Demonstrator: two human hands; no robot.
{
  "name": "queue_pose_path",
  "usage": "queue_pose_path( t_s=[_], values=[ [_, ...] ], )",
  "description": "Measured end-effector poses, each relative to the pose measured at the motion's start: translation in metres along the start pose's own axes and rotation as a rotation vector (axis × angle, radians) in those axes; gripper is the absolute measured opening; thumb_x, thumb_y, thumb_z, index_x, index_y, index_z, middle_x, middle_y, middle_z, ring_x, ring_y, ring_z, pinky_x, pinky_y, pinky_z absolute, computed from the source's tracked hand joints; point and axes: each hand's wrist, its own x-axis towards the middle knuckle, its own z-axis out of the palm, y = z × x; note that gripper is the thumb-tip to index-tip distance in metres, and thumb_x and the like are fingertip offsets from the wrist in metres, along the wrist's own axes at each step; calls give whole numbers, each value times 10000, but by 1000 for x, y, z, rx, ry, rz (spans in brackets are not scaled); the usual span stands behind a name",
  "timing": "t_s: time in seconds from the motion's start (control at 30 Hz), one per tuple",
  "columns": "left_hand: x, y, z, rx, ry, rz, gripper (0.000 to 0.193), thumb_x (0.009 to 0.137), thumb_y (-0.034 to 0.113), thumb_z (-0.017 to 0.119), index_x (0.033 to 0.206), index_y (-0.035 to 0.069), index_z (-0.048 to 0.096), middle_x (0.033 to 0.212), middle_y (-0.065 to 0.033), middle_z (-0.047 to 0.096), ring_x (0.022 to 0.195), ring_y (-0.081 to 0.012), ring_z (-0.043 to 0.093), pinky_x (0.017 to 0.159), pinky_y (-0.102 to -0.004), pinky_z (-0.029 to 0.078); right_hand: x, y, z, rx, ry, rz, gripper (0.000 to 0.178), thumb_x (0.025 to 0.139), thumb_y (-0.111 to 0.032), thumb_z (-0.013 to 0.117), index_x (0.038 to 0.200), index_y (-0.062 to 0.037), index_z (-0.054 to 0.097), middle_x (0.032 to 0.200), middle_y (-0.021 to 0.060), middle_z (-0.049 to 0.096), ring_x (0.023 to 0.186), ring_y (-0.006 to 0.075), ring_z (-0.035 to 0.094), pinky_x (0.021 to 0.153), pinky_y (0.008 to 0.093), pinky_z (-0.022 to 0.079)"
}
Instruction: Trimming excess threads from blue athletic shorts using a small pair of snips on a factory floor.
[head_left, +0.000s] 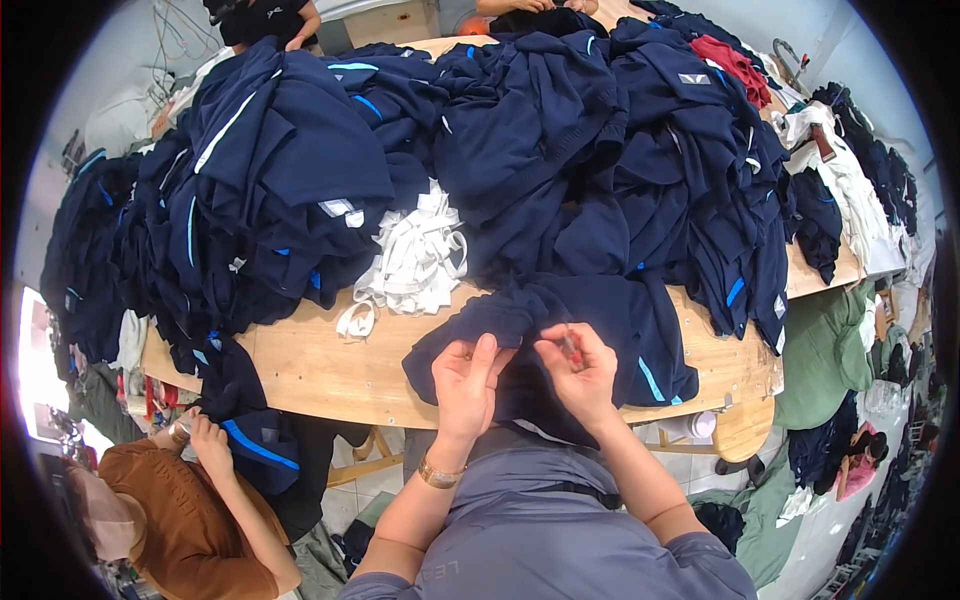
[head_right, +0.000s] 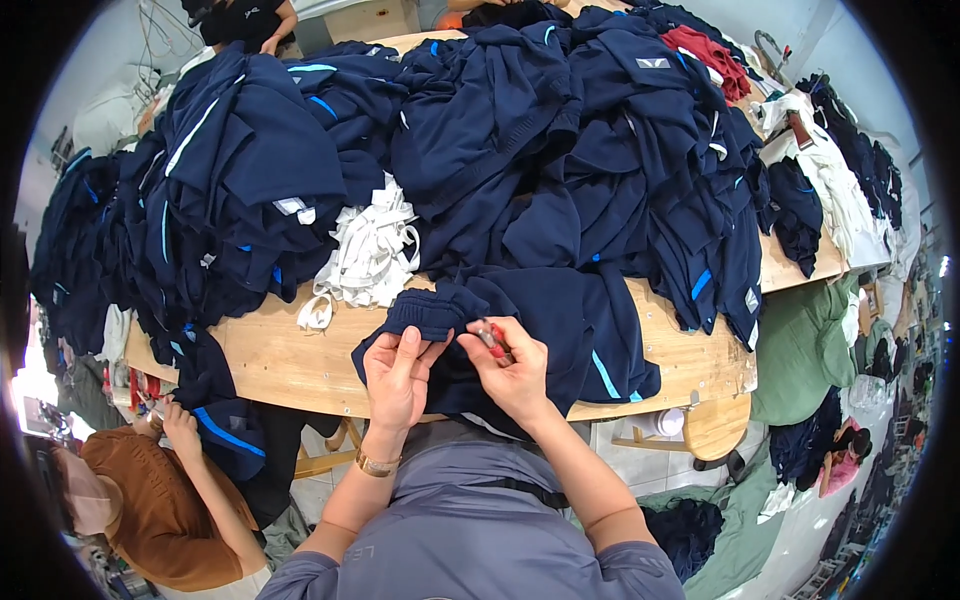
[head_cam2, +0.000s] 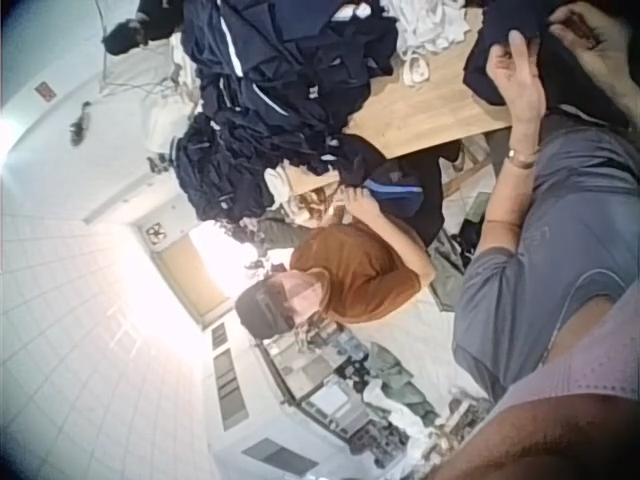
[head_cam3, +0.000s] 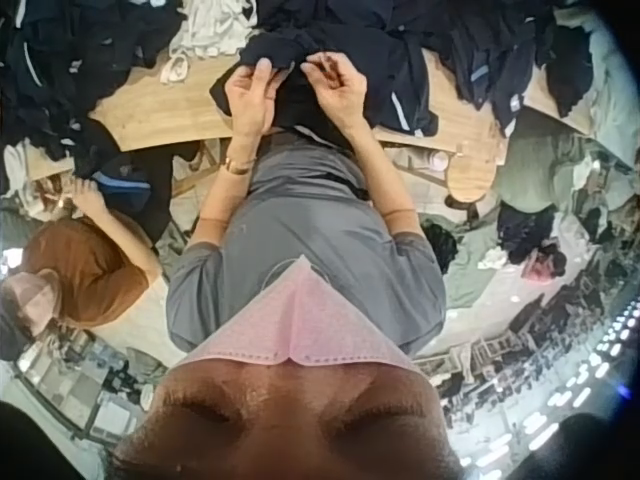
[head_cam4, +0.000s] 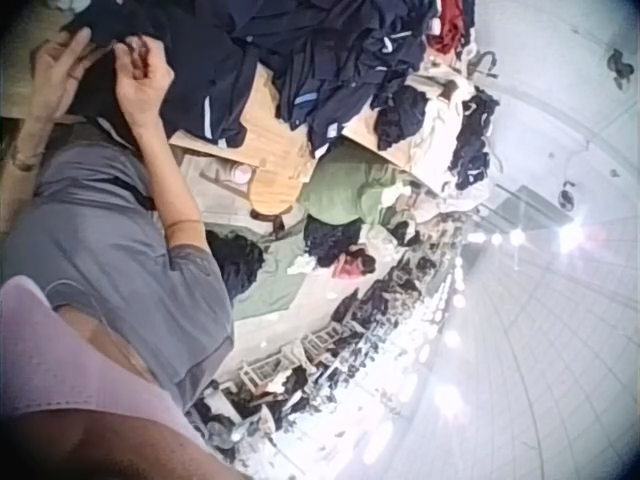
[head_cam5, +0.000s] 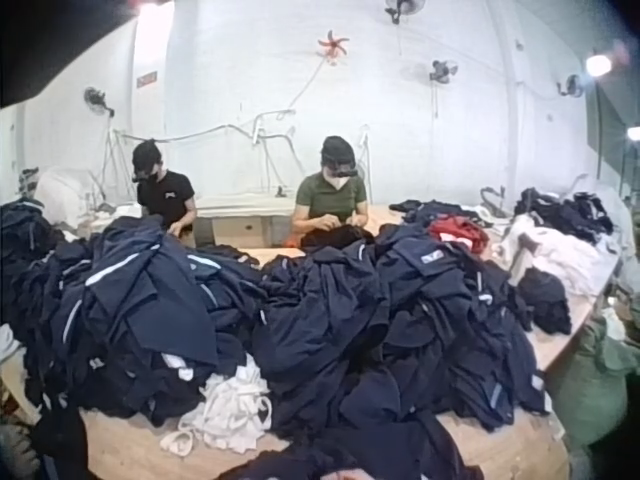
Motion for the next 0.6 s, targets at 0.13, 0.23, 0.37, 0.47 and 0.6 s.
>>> queue_pose_path(
  t_s=[0.13, 0.23, 0.37, 0.47, 0.6],
  values=[
    [-3, 0, -6, 10, -30, -22, 123, 909, 76, 542, 848, -30, 558, 887, -130, 628, 859, -201, 627, 833, -360, 512, 4, -3, 6, -114, -102, -137, 381, 704, 3, 704, 1071, -32, 607, 740, 61, 646, 564, 96, 585, 508, 216, 445],
    [-5, 5, 3, -37, -43, -33, 117, 909, 75, 542, 861, -31, 553, 879, -122, 626, 835, -187, 625, 809, -334, 517, 9, 1, 10, -180, -135, -150, 459, 611, 26, 712, 1057, -25, 622, 704, 106, 629, 535, 166, 589, 510, 233, 459],
    [-4, 2, 10, 122, 45, 66, 112, 907, 61, 541, 880, -47, 539, 863, -113, 626, 792, -180, 621, 736, -277, 510, 8, 10, 7, -59, -12, -351, 230, 701, -2, 736, 923, -24, 680, 601, 7, 554, 514, 26, 488, 477, 166, 376],
    [-5, -6, 2, 417, 7, 173, 98, 873, 29, 573, 828, -54, 545, 847, -107, 635, 769, -171, 617, 685, -250, 483, 16, -13, 5, -32, -95, -185, 272, 751, 1, 698, 1017, -27, 655, 747, 86, 670, 575, 77, 615, 498, 181, 439],
    [-10, -3, -6, 1203, 32, 293, 105, 792, -18, 628, 718, -53, 561, 844, -103, 650, 754, -133, 618, 583, -252, 454, 26, -3, 10, -135, -290, -327, 284, 760, 54, 628, 1026, -42, 659, 821, 91, 683, 655, 96, 635, 553, 207, 471]
  ],
)
